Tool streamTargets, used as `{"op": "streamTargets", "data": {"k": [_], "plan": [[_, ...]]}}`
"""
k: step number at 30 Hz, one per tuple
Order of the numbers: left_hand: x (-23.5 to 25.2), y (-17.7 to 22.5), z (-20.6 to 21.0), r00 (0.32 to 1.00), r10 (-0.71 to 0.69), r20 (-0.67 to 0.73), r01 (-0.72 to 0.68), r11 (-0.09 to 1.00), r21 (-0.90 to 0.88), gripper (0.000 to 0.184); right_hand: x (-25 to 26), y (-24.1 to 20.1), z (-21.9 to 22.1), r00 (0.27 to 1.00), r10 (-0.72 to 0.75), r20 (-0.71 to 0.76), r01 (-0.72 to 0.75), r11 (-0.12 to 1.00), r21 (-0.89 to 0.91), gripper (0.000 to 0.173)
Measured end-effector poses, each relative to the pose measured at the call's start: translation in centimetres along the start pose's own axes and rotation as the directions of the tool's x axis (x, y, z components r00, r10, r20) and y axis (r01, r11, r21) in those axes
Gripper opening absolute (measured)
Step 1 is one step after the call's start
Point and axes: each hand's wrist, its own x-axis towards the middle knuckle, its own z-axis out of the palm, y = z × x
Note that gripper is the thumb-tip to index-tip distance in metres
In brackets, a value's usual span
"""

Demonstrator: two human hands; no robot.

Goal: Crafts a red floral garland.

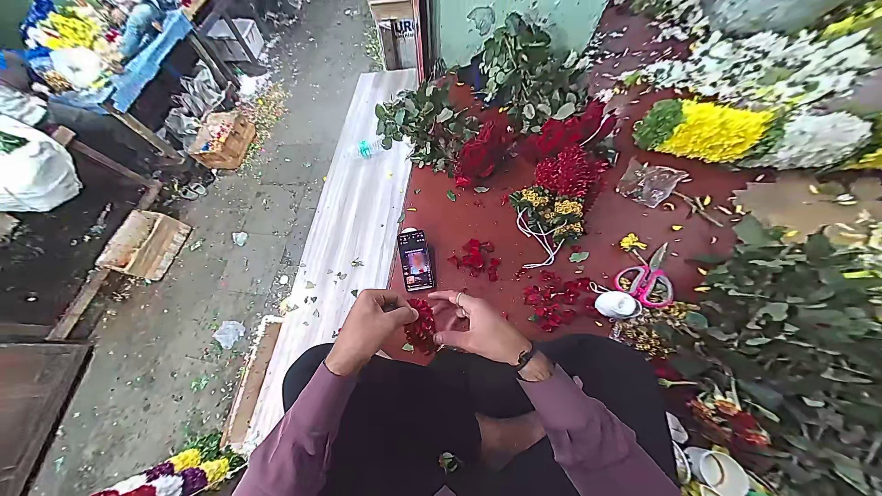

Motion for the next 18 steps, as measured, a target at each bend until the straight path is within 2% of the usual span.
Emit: {"op": "streamTargets", "data": {"k": [2, 3, 5, 8, 10, 11, 12, 14, 16, 17, 18], "plan": [[-0.3, 0.6, -0.4, 0.999, -0.031, -0.019, 0.031, 0.999, 0.014, 0.017, 0.0, 0.0, -0.9, 0.997, -0.062, -0.047, 0.063, 0.997, 0.037, 0.029], [-0.4, 0.9, -0.6, 0.998, -0.045, -0.032, 0.046, 0.999, 0.029, 0.018, -0.1, -0.2, -1.7, 0.991, -0.111, -0.071, 0.115, 0.992, 0.05, 0.02], [-0.5, 1.8, -0.7, 0.996, -0.063, -0.067, 0.067, 0.996, 0.059, 0.02, -0.6, -1.0, -2.9, 0.977, -0.195, -0.083, 0.201, 0.977, 0.072, 0.015], [-0.4, 3.1, -0.6, 0.991, -0.073, -0.108, 0.087, 0.987, 0.134, 0.02, -1.8, -2.5, -3.5, 0.951, -0.305, 0.046, 0.298, 0.947, 0.116, 0.014], [-0.4, 4.0, 0.0, 0.991, -0.058, -0.122, 0.092, 0.951, 0.296, 0.019, -2.5, -3.4, -3.6, 0.914, -0.394, 0.096, 0.375, 0.912, 0.165, 0.014], [-0.6, 4.6, 0.4, 0.995, -0.034, -0.099, 0.073, 0.901, 0.427, 0.02, -2.8, -3.9, -3.6, 0.896, -0.438, 0.067, 0.419, 0.887, 0.196, 0.013], [-1.1, 5.6, 0.9, 1.0, -0.012, -0.024, 0.023, 0.833, 0.554, 0.02, -2.9, -4.3, -3.8, 0.881, -0.474, 0.006, 0.461, 0.859, 0.223, 0.012], [-2.4, 7.7, 2.2, 0.966, 0.027, 0.256, -0.195, 0.727, 0.658, 0.021, -2.9, -4.6, -4.3, 0.862, -0.494, -0.109, 0.504, 0.821, 0.267, 0.01], [-3.3, 9.6, 3.5, 0.842, 0.13, 0.524, -0.439, 0.729, 0.525, 0.015, -2.3, -3.9, -4.3, 0.87, -0.472, -0.142, 0.489, 0.788, 0.374, 0.01], [-3.5, 10.4, 4.0, 0.791, 0.204, 0.576, -0.5, 0.759, 0.418, 0.014, -2.0, -3.4, -4.0, 0.884, -0.449, -0.129, 0.455, 0.764, 0.457, 0.009], [-3.4, 11.1, 4.5, 0.769, 0.295, 0.567, -0.533, 0.785, 0.315, 0.014, -1.9, -3.2, -3.6, 0.9, -0.422, -0.109, 0.41, 0.735, 0.54, 0.008]]}}
